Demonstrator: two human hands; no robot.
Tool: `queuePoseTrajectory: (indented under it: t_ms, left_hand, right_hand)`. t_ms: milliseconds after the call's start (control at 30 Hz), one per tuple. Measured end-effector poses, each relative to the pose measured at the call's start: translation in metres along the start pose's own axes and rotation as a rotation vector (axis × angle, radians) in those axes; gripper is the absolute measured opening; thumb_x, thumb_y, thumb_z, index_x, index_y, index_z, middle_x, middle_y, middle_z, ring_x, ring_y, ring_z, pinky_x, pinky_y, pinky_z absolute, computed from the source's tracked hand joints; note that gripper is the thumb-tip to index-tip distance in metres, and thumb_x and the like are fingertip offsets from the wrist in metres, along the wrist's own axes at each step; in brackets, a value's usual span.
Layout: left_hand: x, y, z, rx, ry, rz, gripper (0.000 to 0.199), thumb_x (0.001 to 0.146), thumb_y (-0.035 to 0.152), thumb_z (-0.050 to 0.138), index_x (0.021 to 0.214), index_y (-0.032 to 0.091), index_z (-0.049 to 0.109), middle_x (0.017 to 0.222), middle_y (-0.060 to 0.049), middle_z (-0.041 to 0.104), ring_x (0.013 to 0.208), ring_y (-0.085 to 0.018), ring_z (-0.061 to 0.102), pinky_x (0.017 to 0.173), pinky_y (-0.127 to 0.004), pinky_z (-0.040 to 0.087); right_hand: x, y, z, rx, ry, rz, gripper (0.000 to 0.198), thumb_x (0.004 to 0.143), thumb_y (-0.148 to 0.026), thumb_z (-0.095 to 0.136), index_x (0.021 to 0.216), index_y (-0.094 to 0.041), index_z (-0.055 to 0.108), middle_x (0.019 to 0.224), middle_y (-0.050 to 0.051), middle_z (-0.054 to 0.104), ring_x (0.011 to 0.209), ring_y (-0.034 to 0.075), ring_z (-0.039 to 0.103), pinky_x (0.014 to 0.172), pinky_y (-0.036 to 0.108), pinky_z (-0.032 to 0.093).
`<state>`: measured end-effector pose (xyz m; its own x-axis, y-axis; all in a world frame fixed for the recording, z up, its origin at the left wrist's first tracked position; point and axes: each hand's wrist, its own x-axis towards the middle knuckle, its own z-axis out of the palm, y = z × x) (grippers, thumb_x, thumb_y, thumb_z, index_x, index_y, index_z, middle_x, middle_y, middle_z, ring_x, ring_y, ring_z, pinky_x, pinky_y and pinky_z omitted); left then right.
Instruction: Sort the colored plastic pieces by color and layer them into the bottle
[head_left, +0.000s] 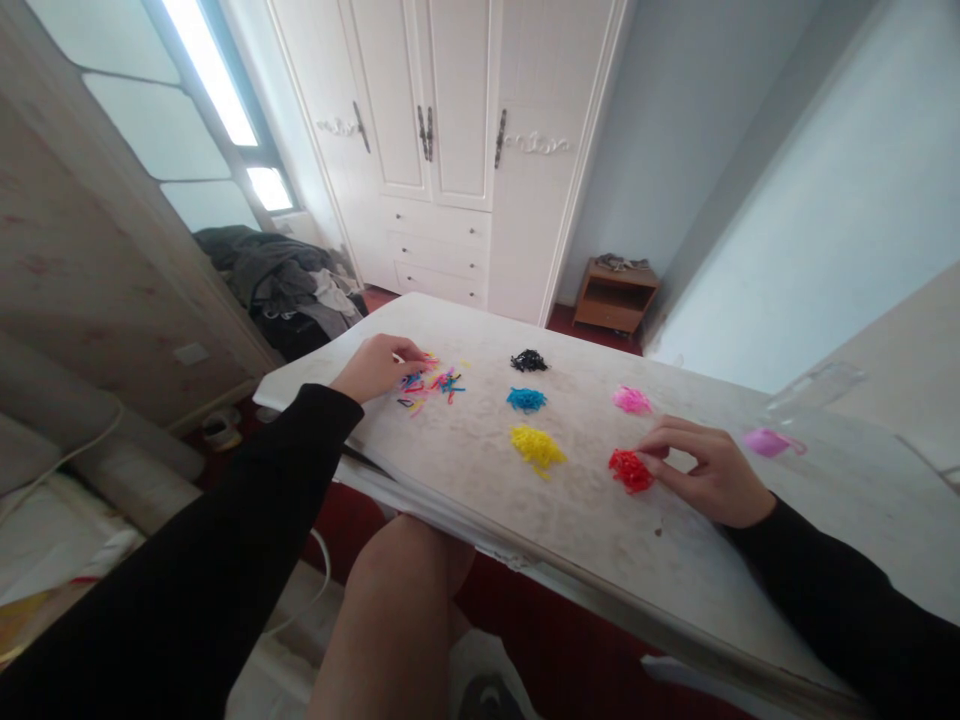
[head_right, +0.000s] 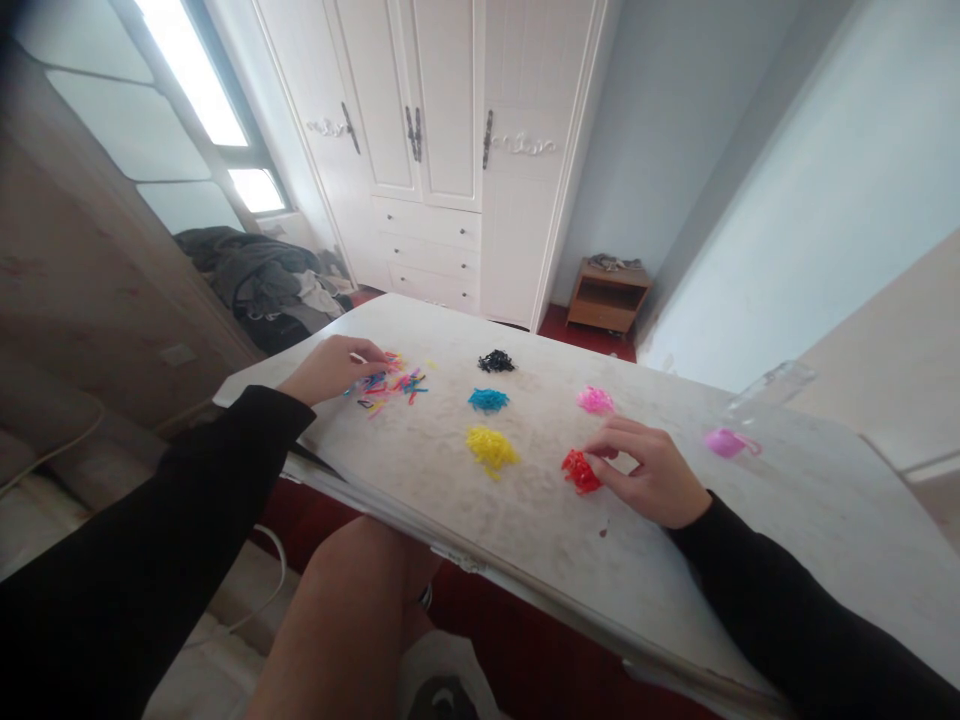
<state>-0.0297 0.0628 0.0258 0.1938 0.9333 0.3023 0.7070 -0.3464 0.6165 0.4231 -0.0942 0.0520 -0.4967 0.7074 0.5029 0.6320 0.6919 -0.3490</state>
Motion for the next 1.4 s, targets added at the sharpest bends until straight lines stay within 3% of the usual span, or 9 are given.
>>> queuePoseTrajectory:
  t_ms: [200, 433, 600, 833, 1000, 1167, 1300, 1400]
  left_hand:
    - [-0.003, 0.002, -0.003, -0.061, 0.052, -0.03, 0.021, 0.069, 0.039, 0.079, 0.079, 0.02, 0.077, 0.078, -0.006, 0.078, 0.069, -0.02, 0.07, 0.069, -0.032, 0.055]
    - [-0.005, 0.013, -0.004, -0.065, 0.099, -0.033, 0.024, 0.069, 0.041, 0.08, 0.081, 0.019, 0.079, 0.077, -0.007, 0.079, 0.075, -0.022, 0.072, 0.076, -0.035, 0.057]
    - [-0.011, 0.031, 0.006, -0.367, 0.109, -0.124, 0.035, 0.06, 0.042, 0.089, 0.081, 0.018, 0.075, 0.081, -0.009, 0.079, 0.081, -0.025, 0.075, 0.078, -0.038, 0.06]
    - [-0.035, 0.09, 0.039, -0.723, -0.042, -0.163, 0.039, 0.059, 0.04, 0.093, 0.084, 0.017, 0.074, 0.086, -0.009, 0.081, 0.08, -0.024, 0.077, 0.076, -0.038, 0.063]
    - [-0.06, 0.132, 0.084, -0.87, -0.182, -0.148, 0.032, 0.062, 0.039, 0.092, 0.08, 0.021, 0.073, 0.086, -0.006, 0.081, 0.085, -0.025, 0.078, 0.085, -0.041, 0.065]
    - [-0.091, 0.17, 0.128, -1.023, -0.261, -0.118, 0.022, 0.066, 0.031, 0.089, 0.074, 0.022, 0.071, 0.083, -0.006, 0.08, 0.081, -0.024, 0.078, 0.08, -0.037, 0.066]
    - [-0.107, 0.189, 0.137, -1.045, -0.258, -0.107, 0.012, 0.075, 0.024, 0.083, 0.077, 0.018, 0.073, 0.082, -0.006, 0.08, 0.079, -0.02, 0.078, 0.075, -0.031, 0.064]
    - [-0.112, 0.194, 0.135, -1.077, -0.269, -0.101, 0.008, 0.078, 0.018, 0.081, 0.079, 0.015, 0.074, 0.081, -0.005, 0.08, 0.077, -0.017, 0.077, 0.073, -0.025, 0.062]
  right_hand:
    - [-0.001, 0.0, 0.0, -0.002, -0.006, 0.01, 0.014, 0.092, -0.022, 0.066, 0.079, -0.022, 0.07, 0.071, 0.001, 0.064, 0.063, 0.015, 0.062, 0.059, 0.028, 0.051]
    - [0.0, -0.002, 0.001, 0.017, -0.003, 0.014, 0.014, 0.093, -0.024, 0.066, 0.079, -0.022, 0.07, 0.072, 0.001, 0.066, 0.063, 0.015, 0.062, 0.059, 0.028, 0.051]
    - [0.0, -0.004, 0.001, 0.011, -0.008, -0.014, 0.015, 0.094, -0.022, 0.064, 0.08, -0.022, 0.069, 0.071, 0.001, 0.065, 0.063, 0.015, 0.062, 0.059, 0.028, 0.051]
    - [0.0, -0.007, 0.002, 0.03, 0.002, -0.056, 0.01, 0.092, -0.016, 0.067, 0.085, -0.022, 0.071, 0.075, 0.002, 0.068, 0.067, 0.015, 0.064, 0.062, 0.027, 0.052]
    - [-0.002, -0.016, 0.006, 0.066, 0.004, -0.07, 0.007, 0.093, -0.015, 0.068, 0.091, -0.021, 0.072, 0.078, 0.003, 0.071, 0.07, 0.016, 0.066, 0.065, 0.027, 0.054]
    - [-0.007, -0.023, 0.017, 0.125, 0.007, -0.067, 0.016, 0.091, -0.016, 0.074, 0.107, -0.02, 0.072, 0.089, 0.006, 0.073, 0.076, 0.015, 0.069, 0.07, 0.026, 0.056]
    - [-0.009, -0.023, 0.023, 0.222, -0.036, -0.131, 0.025, 0.094, -0.017, 0.073, 0.118, -0.022, 0.073, 0.095, 0.007, 0.074, 0.083, 0.016, 0.071, 0.074, 0.027, 0.059]
    - [-0.008, -0.024, 0.024, 0.285, -0.047, -0.151, 0.019, 0.095, -0.013, 0.07, 0.111, -0.021, 0.076, 0.091, 0.007, 0.074, 0.082, 0.016, 0.071, 0.073, 0.027, 0.059]
